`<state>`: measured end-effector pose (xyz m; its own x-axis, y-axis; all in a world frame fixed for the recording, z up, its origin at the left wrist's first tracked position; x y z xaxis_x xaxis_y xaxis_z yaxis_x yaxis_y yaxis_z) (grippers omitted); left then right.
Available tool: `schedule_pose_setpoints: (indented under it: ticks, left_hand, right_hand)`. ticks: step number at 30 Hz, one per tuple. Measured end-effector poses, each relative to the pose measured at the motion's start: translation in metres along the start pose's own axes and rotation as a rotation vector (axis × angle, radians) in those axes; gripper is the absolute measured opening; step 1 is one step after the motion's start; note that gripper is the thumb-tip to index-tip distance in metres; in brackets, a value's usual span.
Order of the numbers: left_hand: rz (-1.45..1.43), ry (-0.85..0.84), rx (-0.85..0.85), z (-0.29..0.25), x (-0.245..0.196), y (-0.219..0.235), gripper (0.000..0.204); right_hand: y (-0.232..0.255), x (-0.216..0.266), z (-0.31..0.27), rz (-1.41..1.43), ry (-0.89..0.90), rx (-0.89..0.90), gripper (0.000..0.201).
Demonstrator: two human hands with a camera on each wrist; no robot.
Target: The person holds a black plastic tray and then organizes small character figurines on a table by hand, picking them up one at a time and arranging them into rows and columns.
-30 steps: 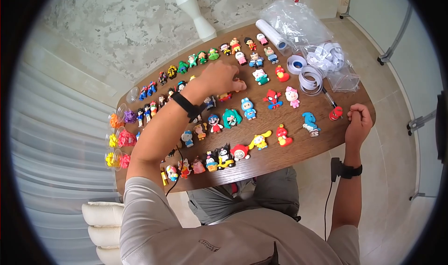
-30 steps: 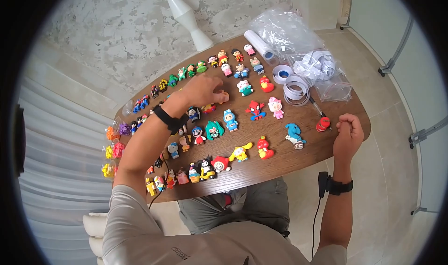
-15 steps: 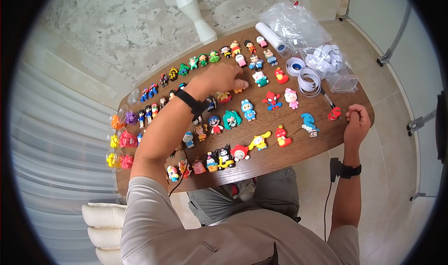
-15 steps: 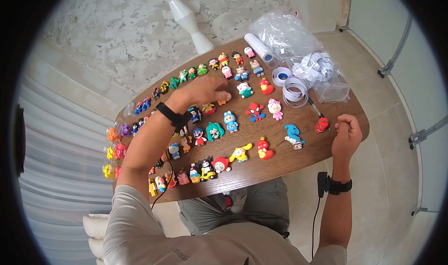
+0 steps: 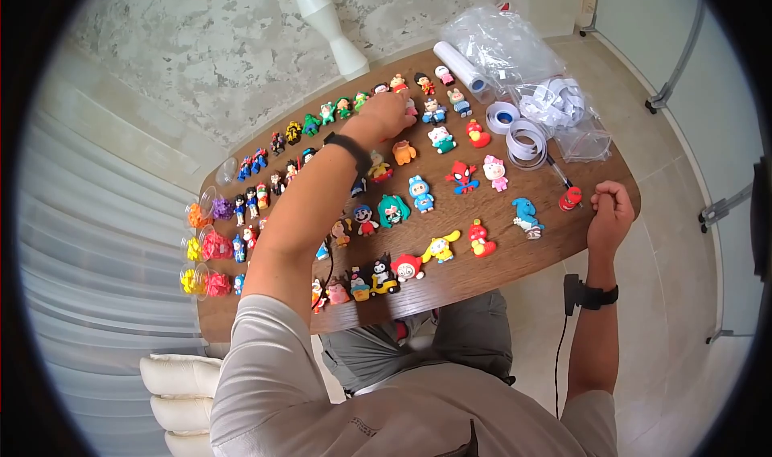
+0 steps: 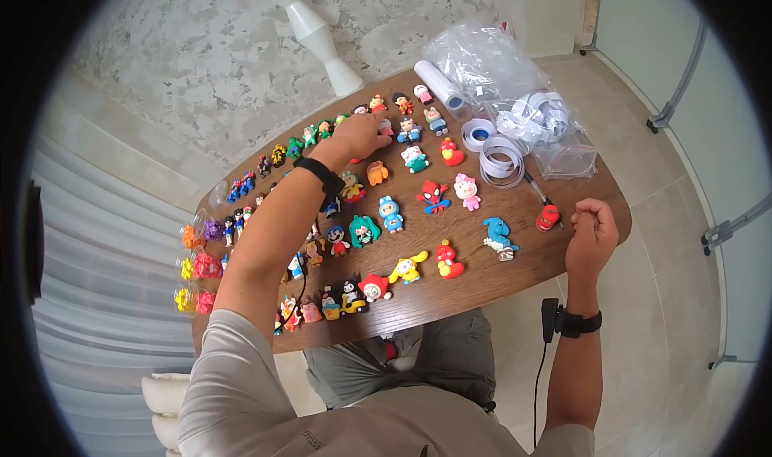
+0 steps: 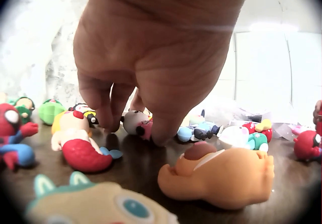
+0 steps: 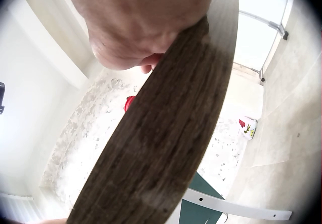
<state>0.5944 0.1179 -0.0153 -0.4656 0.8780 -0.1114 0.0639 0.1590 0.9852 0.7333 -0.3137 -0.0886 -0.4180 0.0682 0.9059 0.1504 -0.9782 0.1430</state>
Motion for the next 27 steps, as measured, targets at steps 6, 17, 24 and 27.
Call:
schedule_pose_setpoints:
  ticks: [6, 17, 24, 27]
  left_hand:
    - [0.006, 0.039, 0.011, -0.003, 0.006, 0.001, 0.059]
    - [-0.012, 0.015, -0.077, -0.026, -0.010, 0.026, 0.053]
    - [-0.066, -0.114, 0.131, -0.082, -0.025, 0.031, 0.050]
    - [-0.011, -0.121, 0.122, -0.081, -0.023, 0.016, 0.045]
  right_hand:
    - [-0.001, -0.002, 0.000, 0.024, -0.003, -0.001, 0.015]
    - [-0.001, 0.000, 0.000, 0.017, 0.004, -0.002, 0.016]
    - [-0.001, -0.001, 0.000, 0.022, 0.012, 0.010, 0.016]
    - [-0.002, -0.001, -0.001, 0.032, 0.016, 0.012, 0.016]
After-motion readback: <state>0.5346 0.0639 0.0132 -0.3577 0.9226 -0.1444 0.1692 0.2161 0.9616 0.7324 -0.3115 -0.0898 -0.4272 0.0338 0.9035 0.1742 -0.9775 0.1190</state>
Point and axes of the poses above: each hand's wrist, its own z-axis towards the middle knuckle, its own y-axis out of the back of the hand, x = y × z, the point moved 1 cm from there along z, towards the middle knuckle, and after that the axes turned 9 degrees about -z, right-handed, at the moved point
